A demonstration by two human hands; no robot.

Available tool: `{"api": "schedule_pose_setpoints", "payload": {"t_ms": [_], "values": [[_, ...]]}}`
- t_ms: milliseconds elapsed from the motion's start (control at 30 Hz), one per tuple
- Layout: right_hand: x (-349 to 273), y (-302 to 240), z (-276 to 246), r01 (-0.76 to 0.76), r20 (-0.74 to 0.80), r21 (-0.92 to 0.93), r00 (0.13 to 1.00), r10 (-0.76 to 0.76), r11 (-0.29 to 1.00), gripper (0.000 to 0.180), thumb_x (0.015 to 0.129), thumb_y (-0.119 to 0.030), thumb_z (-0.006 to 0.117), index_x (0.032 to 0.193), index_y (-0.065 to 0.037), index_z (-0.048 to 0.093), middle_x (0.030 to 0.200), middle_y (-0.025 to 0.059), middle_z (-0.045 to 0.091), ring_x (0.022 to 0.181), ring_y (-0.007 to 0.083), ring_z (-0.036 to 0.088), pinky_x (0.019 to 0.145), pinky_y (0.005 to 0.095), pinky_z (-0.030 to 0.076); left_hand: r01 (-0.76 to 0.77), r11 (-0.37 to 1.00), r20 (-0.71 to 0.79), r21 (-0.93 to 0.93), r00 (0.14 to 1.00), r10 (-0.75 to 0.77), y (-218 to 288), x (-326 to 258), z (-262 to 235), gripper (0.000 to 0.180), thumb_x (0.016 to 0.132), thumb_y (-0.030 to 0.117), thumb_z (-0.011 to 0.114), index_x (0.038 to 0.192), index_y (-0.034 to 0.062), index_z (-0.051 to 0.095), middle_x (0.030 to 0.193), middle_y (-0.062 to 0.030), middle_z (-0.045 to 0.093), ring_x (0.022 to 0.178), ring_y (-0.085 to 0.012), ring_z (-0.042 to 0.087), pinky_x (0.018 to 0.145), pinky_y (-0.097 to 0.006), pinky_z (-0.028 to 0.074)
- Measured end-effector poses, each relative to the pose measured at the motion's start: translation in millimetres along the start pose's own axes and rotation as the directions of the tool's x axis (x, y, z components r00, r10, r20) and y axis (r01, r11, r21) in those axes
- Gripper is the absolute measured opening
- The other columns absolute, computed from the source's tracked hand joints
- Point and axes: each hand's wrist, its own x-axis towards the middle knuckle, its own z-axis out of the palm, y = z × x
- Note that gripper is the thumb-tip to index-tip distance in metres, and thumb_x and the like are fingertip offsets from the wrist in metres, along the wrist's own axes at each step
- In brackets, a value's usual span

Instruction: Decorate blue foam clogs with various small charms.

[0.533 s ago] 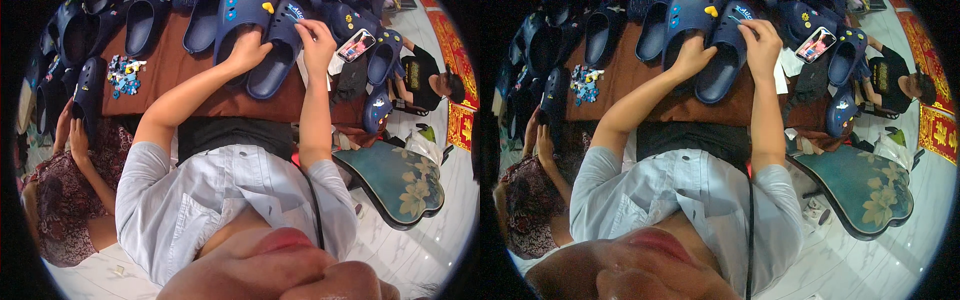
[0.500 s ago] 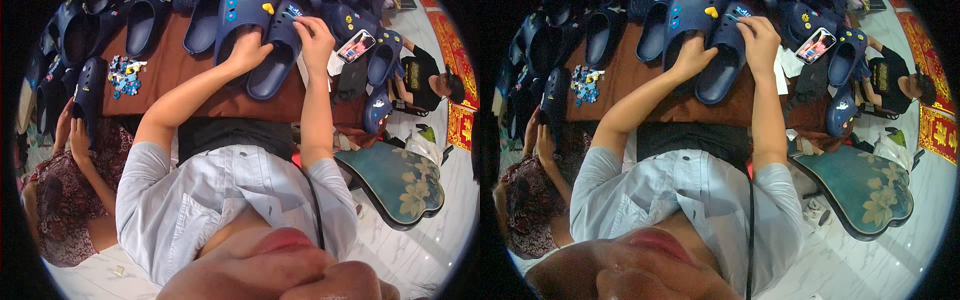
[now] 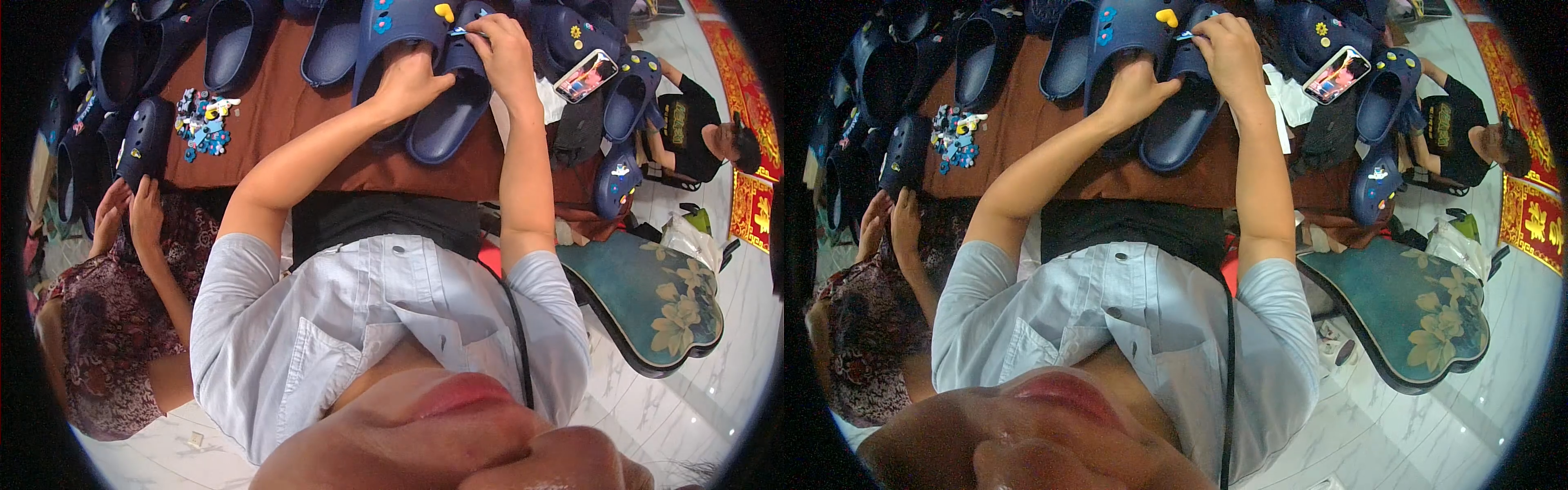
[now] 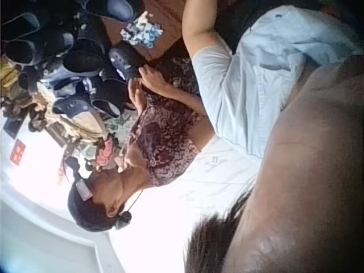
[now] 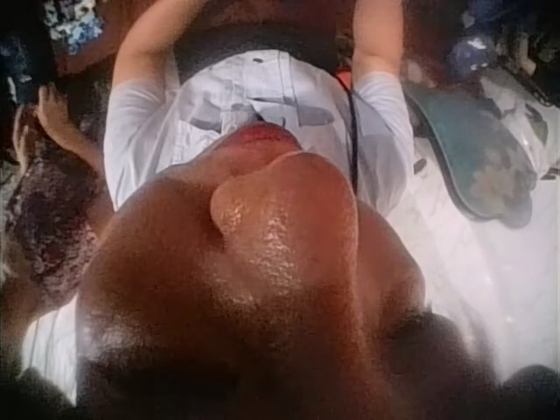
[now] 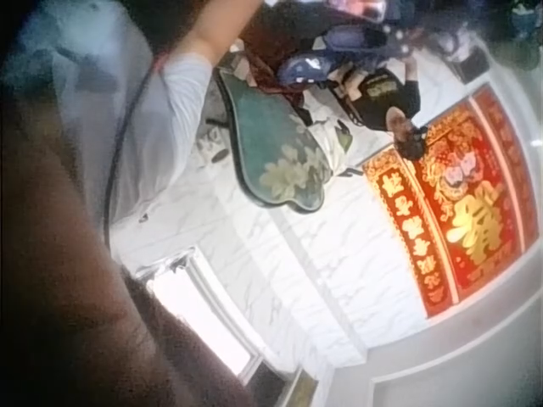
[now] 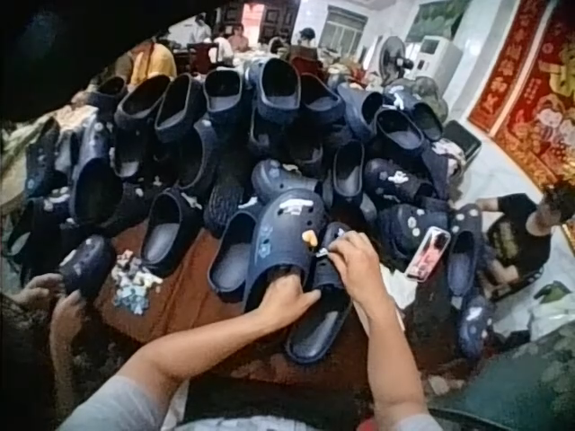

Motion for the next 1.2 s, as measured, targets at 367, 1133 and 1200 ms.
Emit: {"api": "schedule_pose_setpoints", "payload": {"t_ms": [367, 1133, 1200], "values": [[-12, -10, -6, 0.005, 0.062, 0.014, 0.998, -0.006, 1.0, 0.016, 0.082, -0.004, 0.062, 0.094, -0.002, 0.071, 0.096, 0.0106, 0.064, 0.096, 0.0312, 0.058, 0.087, 0.0417, 0.048, -0.062, 0.996, -0.064, 0.069, 0.996, 0.066, -10, 2, 9, 0.05, 0.076, 0.031, 0.073, 0.1, -0.0097, 0.055, 0.075, -0.028, 0.063, 0.078, -0.0431, 0.066, 0.072, -0.047, 0.052], [-30, -1, -5, -0.055, 0.055, 0.088, 0.997, 0.051, 0.995, 0.03, 0.082, -0.001, 0.057, 0.105, -0.01, 0.073, 0.105, 0.0094, 0.064, 0.106, 0.0314, 0.052, 0.097, 0.0416, 0.042, -0.151, 0.985, -0.117, 0.083, 0.98, 0.16, -15, -2, 17, 0.042, 0.079, 0.031, 0.071, 0.074, -0.0095, 0.059, 0.073, -0.0299, 0.062, 0.075, -0.0445, 0.064, 0.07, -0.051, 0.05], [-34, -1, -4, -0.077, 0.019, 0.121, 0.997, 0.075, 0.99, 0.031, 0.082, 0.0, 0.056, 0.107, -0.01, 0.073, 0.107, 0.0097, 0.064, 0.107, 0.0312, 0.051, 0.098, 0.041, 0.041, -0.112, 0.99, -0.077, 0.082, 0.99, 0.119, -14, 1, 17, 0.041, 0.079, 0.031, 0.071, 0.075, -0.009, 0.06, 0.075, -0.0296, 0.062, 0.076, -0.0449, 0.064, 0.071, -0.05, 0.051]]}}
